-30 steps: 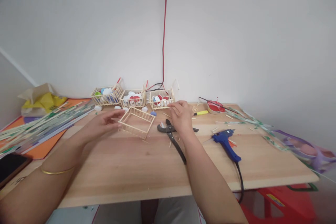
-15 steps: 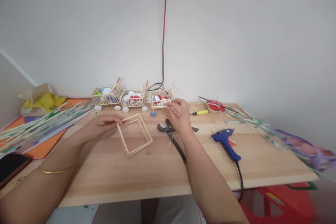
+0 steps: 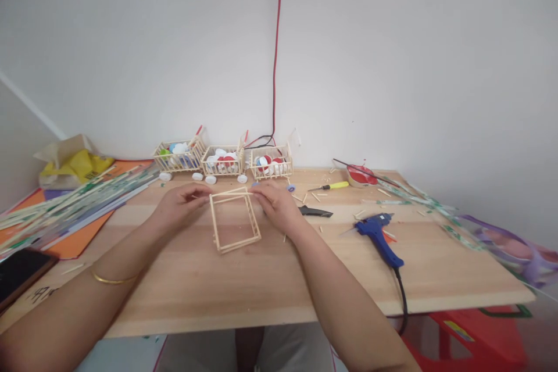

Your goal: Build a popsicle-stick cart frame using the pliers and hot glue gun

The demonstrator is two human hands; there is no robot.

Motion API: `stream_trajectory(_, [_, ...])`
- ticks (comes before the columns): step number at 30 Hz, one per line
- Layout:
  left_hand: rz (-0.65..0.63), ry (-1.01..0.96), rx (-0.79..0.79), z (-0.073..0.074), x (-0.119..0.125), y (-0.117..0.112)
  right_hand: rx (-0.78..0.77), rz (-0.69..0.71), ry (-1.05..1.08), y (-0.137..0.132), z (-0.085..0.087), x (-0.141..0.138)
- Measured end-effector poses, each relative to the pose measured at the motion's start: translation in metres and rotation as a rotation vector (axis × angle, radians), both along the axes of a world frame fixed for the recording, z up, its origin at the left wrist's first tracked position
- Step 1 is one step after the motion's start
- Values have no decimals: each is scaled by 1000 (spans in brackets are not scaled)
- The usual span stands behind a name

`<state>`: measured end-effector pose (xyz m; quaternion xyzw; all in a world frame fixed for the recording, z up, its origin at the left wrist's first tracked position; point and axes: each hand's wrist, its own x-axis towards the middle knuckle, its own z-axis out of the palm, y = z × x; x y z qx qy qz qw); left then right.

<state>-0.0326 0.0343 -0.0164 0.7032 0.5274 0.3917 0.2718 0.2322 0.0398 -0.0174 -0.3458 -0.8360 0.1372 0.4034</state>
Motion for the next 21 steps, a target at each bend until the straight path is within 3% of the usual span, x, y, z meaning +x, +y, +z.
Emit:
stream_trajectory(4, [23, -15, -7, 1, 0, -1, 3, -38, -2, 1, -2, -2])
stream_trajectory(8, [-36, -121, -63, 1, 1, -2, -39, -61, 4, 1, -3, -4])
stream_trajectory(15, [-95, -325, -172, 1, 1, -2, -200, -29, 49, -3, -6, -10])
stream_trajectory(21, [-134, -383, -187, -4, -2, 1, -191, 9, 22, -7, -2, -10])
